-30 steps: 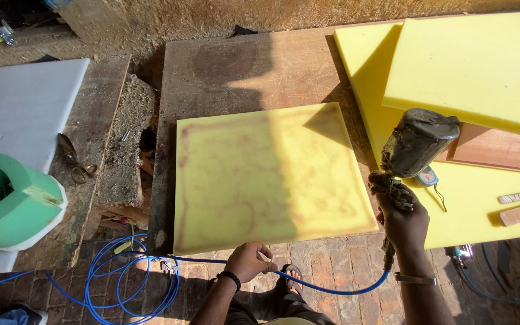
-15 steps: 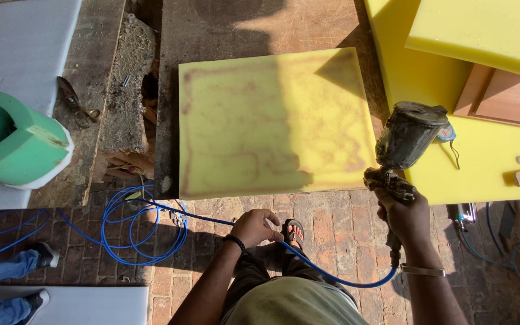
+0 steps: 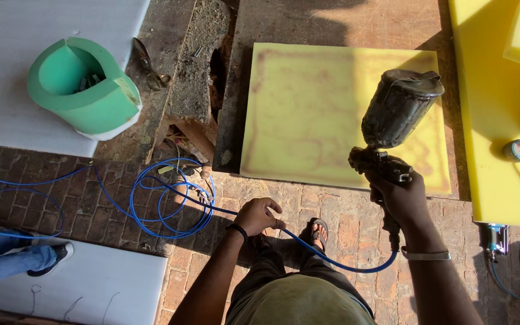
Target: The person measures a yellow foam sheet with a tape measure, then uses a spray gun to apply a reddish-brown coating to both sides of the sheet. The person flips the sheet to coat the other side and places it on a stack of similar sheets.
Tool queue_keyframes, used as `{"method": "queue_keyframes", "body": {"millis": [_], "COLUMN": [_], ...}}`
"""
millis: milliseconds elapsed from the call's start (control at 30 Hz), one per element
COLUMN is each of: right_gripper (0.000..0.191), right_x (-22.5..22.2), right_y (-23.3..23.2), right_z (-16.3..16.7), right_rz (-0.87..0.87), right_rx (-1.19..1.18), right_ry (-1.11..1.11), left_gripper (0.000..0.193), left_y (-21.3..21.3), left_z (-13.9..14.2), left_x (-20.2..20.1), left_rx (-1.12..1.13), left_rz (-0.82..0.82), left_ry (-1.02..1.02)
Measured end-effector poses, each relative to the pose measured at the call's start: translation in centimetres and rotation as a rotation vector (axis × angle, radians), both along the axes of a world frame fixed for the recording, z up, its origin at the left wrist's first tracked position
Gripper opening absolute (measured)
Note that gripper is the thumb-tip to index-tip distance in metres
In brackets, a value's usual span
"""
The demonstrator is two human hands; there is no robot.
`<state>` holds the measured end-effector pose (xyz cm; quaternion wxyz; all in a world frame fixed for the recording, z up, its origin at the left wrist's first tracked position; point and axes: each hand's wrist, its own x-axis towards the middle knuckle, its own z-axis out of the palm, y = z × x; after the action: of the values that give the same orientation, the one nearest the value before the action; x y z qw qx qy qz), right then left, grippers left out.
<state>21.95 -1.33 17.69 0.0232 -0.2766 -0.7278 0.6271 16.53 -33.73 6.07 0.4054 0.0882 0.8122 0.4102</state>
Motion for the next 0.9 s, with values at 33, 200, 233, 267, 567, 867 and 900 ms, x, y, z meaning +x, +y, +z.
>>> {"method": "queue_keyframes", "body": {"millis": [33,200,233,267,567,867,900], "right_gripper": [0.014,0.017,0.021,0.025,0.026,0.013,0.012], "right_x": [-0.7,-3.6,-4.0,-4.3,-4.7,-0.7,-0.6], "right_y": [-0.8,-4.4,-5.1,-5.7,-6.5,-5.1,-5.5], "right_z": [0.3,2.0,2.4,2.8,5.6,3.8,3.4], "right_rz": [0.002,0.037,-0.001,-0.039,-0.181,-0.045,0.001], "right_rx": [-0.019,-0.022,-0.002,0.02,0.158,0.008,-0.07], "right_ry": [0.02,0.138,0.199,0.259,0.372,0.115,0.071], "left_gripper": [0.05,0.048,0.048,0.048,0.047,0.049,0.05], "left_y": [-0.7,-3.9,-4.6,-5.2,-6.2,-2.4,-2.3], "left_z": [-0.2,-0.9,-1.0,-1.1,-1.6,-2.1,-2.1], "left_x": [-0.1,-1.2,-1.4,-1.6,-3.4,-3.3,-3.0], "left_rx": [0.028,-0.001,-0.02,-0.039,0.058,0.121,0.142], "left_rz": [0.008,0.047,0.052,0.056,0.069,-0.097,-0.114], "left_ry": [-0.004,0.085,0.086,0.086,0.076,0.01,0.005]}}
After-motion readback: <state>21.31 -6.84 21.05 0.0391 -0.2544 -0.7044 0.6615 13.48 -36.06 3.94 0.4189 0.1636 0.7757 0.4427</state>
